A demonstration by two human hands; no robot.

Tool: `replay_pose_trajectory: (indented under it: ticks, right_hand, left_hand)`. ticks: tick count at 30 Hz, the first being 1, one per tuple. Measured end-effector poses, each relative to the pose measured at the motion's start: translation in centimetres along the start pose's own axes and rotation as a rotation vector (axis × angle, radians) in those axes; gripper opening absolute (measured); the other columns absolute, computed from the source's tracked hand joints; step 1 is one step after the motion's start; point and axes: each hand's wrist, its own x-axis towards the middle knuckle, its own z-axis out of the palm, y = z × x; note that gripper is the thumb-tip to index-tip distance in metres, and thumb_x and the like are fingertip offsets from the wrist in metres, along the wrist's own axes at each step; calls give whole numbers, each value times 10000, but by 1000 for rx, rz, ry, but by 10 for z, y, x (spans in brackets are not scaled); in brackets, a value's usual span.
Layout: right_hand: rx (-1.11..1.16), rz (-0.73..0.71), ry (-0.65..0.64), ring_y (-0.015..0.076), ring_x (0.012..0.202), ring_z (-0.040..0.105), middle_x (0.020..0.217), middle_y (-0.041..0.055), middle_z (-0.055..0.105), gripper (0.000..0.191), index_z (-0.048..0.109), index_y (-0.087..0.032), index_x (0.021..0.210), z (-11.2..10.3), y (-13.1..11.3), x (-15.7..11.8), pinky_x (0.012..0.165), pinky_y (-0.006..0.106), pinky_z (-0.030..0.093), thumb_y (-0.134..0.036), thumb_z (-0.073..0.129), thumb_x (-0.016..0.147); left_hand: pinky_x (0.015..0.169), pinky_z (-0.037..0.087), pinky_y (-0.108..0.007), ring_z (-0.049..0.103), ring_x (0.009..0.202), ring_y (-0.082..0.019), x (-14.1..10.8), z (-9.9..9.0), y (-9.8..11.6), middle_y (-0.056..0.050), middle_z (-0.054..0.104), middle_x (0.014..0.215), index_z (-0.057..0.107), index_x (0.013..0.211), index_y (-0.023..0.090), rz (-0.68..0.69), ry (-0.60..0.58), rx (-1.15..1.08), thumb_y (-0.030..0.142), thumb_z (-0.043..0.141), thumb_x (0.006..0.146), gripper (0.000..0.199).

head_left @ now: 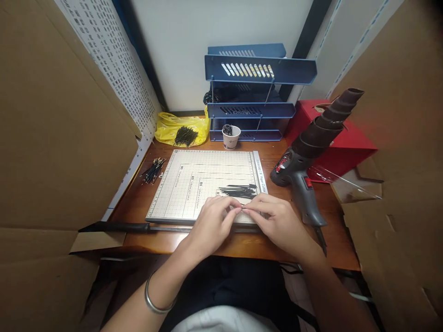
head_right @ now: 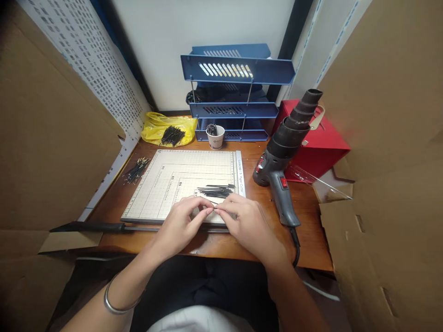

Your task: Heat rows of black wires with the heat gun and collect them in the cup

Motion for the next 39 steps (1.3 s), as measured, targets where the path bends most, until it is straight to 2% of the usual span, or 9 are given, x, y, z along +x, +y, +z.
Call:
replay_pose_trajectory:
  ticks: [4, 9, 12, 22, 25, 29, 32, 36, 39]
  right_hand:
    - [-96, 100, 154, 163, 874, 657, 982, 8, 708, 200, 733, -239, 1127, 4, 4, -3, 769, 284, 450, -279, 646, 952]
    - [-181, 170, 244, 137, 670, 584, 817, -19, 642, 158, 726, -248, 1058, 4, 10, -25, 625, 277, 406, -316, 660, 931]
    - [-202, 200, 257, 128, 625, 565, 787, -23, 635, 151, 729, -255, 1041, 6, 11, -36, 592, 271, 395, -331, 646, 940]
    - [-233, 217, 282, 125, 570, 603, 734, -13, 647, 164, 750, -255, 935, 15, 8, -50, 507, 250, 411, -350, 617, 951]
    - [-210, 209, 280, 129, 620, 642, 745, -10, 659, 160, 746, -252, 973, 12, 11, -59, 562, 237, 462, -355, 626, 953]
    - [-176, 207, 283, 119, 651, 656, 739, -20, 655, 147, 737, -251, 992, 7, 11, -66, 615, 217, 495, -355, 641, 950]
    - [-153, 213, 284, 120, 637, 649, 732, -18, 653, 151, 740, -250, 966, 8, 9, -64, 602, 219, 490, -365, 644, 947]
    - [-123, 236, 289, 133, 621, 642, 729, -3, 658, 178, 751, -243, 967, 12, 8, -60, 571, 231, 481, -378, 635, 950]
    - [-123, 257, 283, 141, 619, 640, 742, 9, 669, 188, 756, -246, 974, 14, 9, -59, 549, 236, 472, -389, 638, 944]
  left_hand:
    - [835, 526, -321, 705, 869, -193, 28, -25, -24, -6, 777, 922, 725, 915, 232, -8, 119, -25, 214, 631, 951, 102]
    - [888, 550, -340, 726, 934, -245, 113, -97, -77, -75, 804, 1013, 794, 999, 187, -257, 268, 394, 226, 686, 884, 162]
    - [976, 524, -384, 723, 1014, -296, 157, -118, -99, -110, 805, 1020, 816, 966, 155, -304, 284, 436, 142, 669, 837, 196]
    - [1001, 487, -325, 685, 1093, -255, 242, -69, -64, -76, 784, 1117, 799, 1088, 184, -160, 239, 419, 246, 626, 935, 240]
    - [1028, 463, -349, 659, 1147, -278, 247, -83, -82, -107, 770, 1139, 781, 1106, 154, -246, 278, 457, 213, 609, 938, 248]
    - [965, 502, -383, 670, 1089, -309, 227, -111, -126, -137, 762, 1064, 775, 1016, 104, -443, 280, 507, 184, 671, 903, 173]
    - [934, 555, -428, 677, 1076, -258, 212, -124, -151, -90, 708, 1170, 708, 1130, 152, -537, 258, 534, 310, 695, 958, 234]
    - [901, 584, -433, 677, 1080, -254, 211, -129, -166, -82, 664, 1234, 653, 1227, 168, -582, 255, 545, 369, 685, 976, 323]
    - [915, 567, -416, 685, 1053, -264, 217, -127, -171, -66, 702, 1142, 691, 1135, 121, -580, 268, 549, 371, 662, 990, 290]
